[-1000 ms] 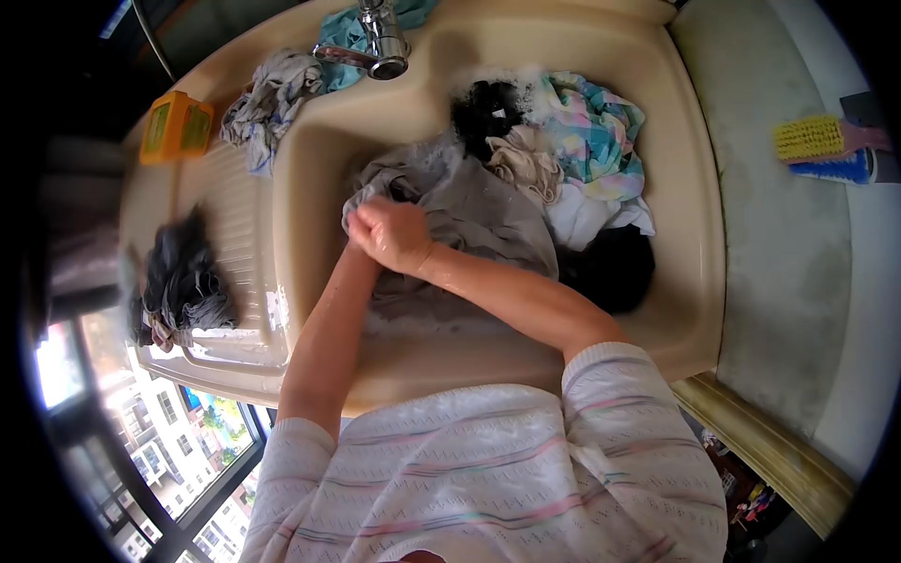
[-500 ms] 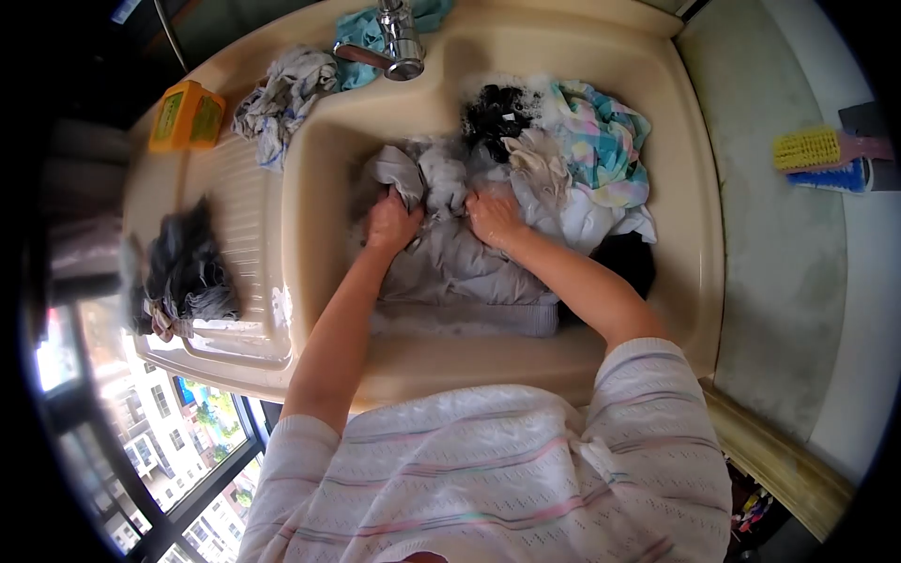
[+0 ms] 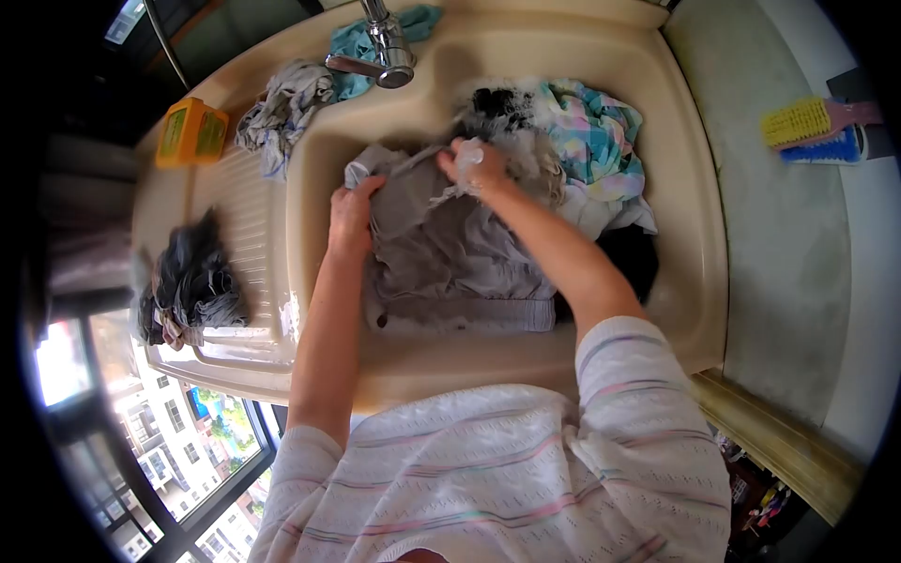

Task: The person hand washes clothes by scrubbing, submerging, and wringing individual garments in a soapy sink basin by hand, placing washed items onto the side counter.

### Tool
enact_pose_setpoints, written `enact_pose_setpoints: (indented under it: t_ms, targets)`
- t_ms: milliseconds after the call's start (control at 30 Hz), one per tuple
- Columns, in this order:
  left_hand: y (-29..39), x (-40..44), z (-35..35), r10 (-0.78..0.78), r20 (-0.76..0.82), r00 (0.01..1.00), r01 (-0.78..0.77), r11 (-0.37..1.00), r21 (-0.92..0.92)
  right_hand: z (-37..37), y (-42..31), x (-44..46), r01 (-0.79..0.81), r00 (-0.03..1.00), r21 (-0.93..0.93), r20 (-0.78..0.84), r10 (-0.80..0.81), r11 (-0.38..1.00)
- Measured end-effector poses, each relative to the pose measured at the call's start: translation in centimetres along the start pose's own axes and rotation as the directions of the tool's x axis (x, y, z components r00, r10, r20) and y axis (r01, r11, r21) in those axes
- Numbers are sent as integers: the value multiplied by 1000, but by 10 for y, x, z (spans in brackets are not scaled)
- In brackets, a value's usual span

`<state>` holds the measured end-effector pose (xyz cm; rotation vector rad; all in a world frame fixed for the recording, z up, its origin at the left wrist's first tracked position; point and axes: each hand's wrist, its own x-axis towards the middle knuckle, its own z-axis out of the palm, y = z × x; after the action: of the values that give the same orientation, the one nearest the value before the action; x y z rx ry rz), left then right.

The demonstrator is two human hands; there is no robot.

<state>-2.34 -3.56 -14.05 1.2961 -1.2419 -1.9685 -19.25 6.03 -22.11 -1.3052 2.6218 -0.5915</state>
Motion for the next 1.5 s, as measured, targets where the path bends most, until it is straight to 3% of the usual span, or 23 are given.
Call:
enact_pose_setpoints:
  t_ms: [33, 100, 167, 200, 233, 267, 300, 367, 467, 567, 633, 700, 800, 900, 1000, 1067, 1100, 1133, 1200, 1300, 1367, 1433, 1500]
  targets:
    - [6, -5, -2, 161, 47, 986, -162, 987, 17, -30, 7, 0, -91, 996, 84, -3, 92, 992]
    - [9, 8, -20, 488, 42, 872, -429, 720, 546, -62, 25, 0, -110, 978, 144, -163, 133, 984]
    - [10, 13, -23, 581, 121, 805, -436, 442, 784, -85, 35, -9, 166, 858, 34, -498, -128, 985]
    - [8, 12, -23, 568, 176, 804, -415, 324, 850, -92, 31, -28, 254, 898, 78, -389, -205, 964]
    - [7, 11, -23, 548, 230, 804, -391, 197, 899, -103, 18, -61, 333, 916, 134, -279, -287, 933]
    - [9, 9, -23, 482, 277, 831, -372, 112, 921, -110, 7, -94, 353, 931, 164, 38, -364, 921]
    - [14, 4, -22, 415, 315, 853, -369, 55, 928, -115, -4, -129, 360, 843, 200, 348, -410, 911]
    - [27, -10, -19, 270, 377, 886, -375, -61, 925, -107, -7, -188, 561, 684, 50, 534, -497, 826]
    - [41, -30, -17, 270, 460, 846, -428, -171, 887, -97, 11, -198, 562, 671, -57, 616, -413, 825]
    - [37, -60, -9, 4, 617, 787, -611, -136, 780, -74, 27, -195, 563, 638, -14, 643, -424, 826]
    - [9, -72, -12, -345, 695, 631, -774, -218, 595, -71, 37, -189, 497, 626, 85, 655, -424, 863]
    - [-22, -82, -17, -512, 520, 683, -710, -299, 638, -95, 26, -190, 484, 618, 74, 677, -400, 872]
    - [-66, -76, -33, -351, 616, 705, -700, -487, 523, -103, 23, -197, 567, 621, -41, 677, -395, 822]
    - [-74, -59, -34, -341, 639, 690, -717, -439, 541, -80, 39, -198, 561, 702, -43, 554, -447, 827]
    - [-58, -38, -36, -481, 603, 637, -749, -201, 631, -96, 51, -159, 135, 665, 347, 662, -345, 928]
    - [-23, -48, -32, -362, 637, 681, -694, -40, 719, -145, 45, -126, -62, 692, 521, 637, -339, 851]
    - [-11, -51, -32, -303, 639, 707, -660, 43, 750, -161, 48, -108, 36, 757, 523, 542, -365, 852]
    - [-8, -45, -33, -167, 644, 747, -636, 104, 765, -158, 61, -94, -127, 805, 685, 494, -328, 718]
    - [-5, -31, -33, 109, 598, 794, -606, 233, 761, -172, 64, -68, -183, 854, 635, 481, -198, 751]
    - [-32, -20, -14, 193, 431, 881, -444, 29, 895, -151, 61, -51, 142, 975, 334, 118, -190, 932]
    - [-61, -13, -9, 53, 386, 921, -385, -43, 922, -125, 36, -67, 16, 994, 183, 105, -36, 983]
    - [-86, 1, -13, -108, 341, 934, -346, -28, 938, -68, 41, -87, 219, 975, 55, -44, -217, 974]
    - [-93, 17, -17, -192, 310, 931, -323, -41, 946, -38, 40, -104, 307, 950, -127, -19, -312, 943]
